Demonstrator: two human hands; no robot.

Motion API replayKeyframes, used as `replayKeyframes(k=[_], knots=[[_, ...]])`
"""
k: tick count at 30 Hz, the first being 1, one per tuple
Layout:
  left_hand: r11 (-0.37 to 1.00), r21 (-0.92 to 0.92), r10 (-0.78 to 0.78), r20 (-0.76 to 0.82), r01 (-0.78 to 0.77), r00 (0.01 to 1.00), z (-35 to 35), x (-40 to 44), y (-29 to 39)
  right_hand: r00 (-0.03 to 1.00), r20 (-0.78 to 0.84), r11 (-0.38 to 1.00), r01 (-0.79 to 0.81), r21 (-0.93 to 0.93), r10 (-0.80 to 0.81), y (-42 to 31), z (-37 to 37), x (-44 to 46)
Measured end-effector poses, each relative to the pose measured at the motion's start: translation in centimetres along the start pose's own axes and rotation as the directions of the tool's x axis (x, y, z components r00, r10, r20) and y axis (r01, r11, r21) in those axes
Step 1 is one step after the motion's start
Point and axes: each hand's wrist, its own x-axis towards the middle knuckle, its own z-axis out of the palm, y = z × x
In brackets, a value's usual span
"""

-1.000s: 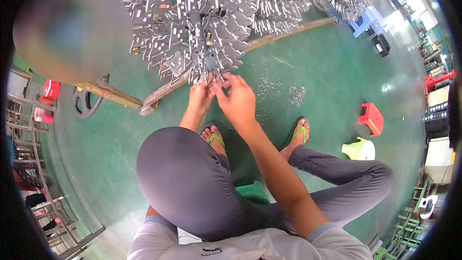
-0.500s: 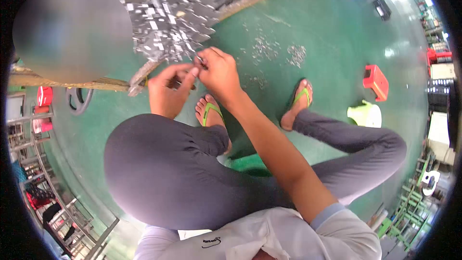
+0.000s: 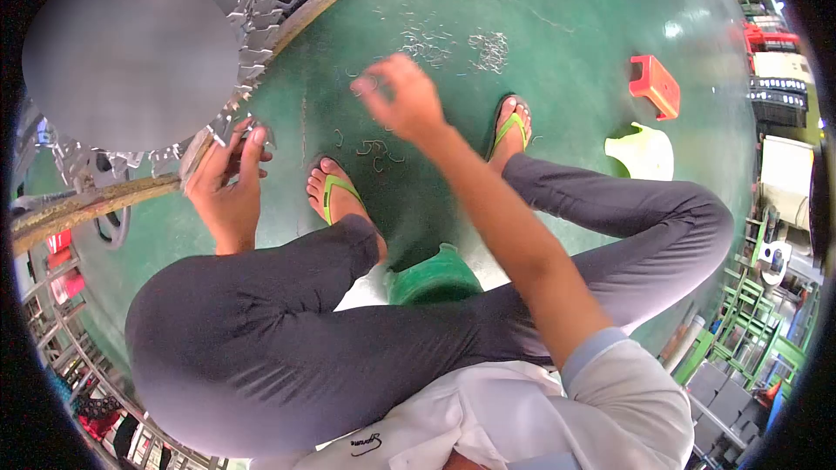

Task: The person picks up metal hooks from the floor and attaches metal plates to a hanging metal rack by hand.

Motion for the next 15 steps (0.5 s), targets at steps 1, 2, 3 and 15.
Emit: replayKeyframes(k=[1, 2, 3, 15], knots=[[1.0, 0.017, 0.017, 0.001, -0.017, 1.0, 0.0, -0.1, -0.1, 0.996, -0.025, 0.986, -0.086, -0.142, 0.084, 5.8, 0.2, -1.1], [1.0, 0.024, -0.01, 0.004, 0.01, 1.0, -0.1, -0.2, 0.3, 0.976, 0.008, 0.906, -0.2, -0.373, 0.219, 10.7, -0.8, -2.4], [1.0, 0.01, -0.006, -0.014, 0.006, 1.0, 0.0, -0.2, 0.2, 0.896, 0.086, 0.808, -0.348, -0.475, 0.436, 14.0, -2.8, -2.9], [0.999, 0.011, -0.052, -0.064, 0.053, 0.997, 0.0, -0.3, -0.8, 0.865, -0.014, 0.776, -0.458, -0.434, 0.502, 23.5, -13.5, -6.1]])
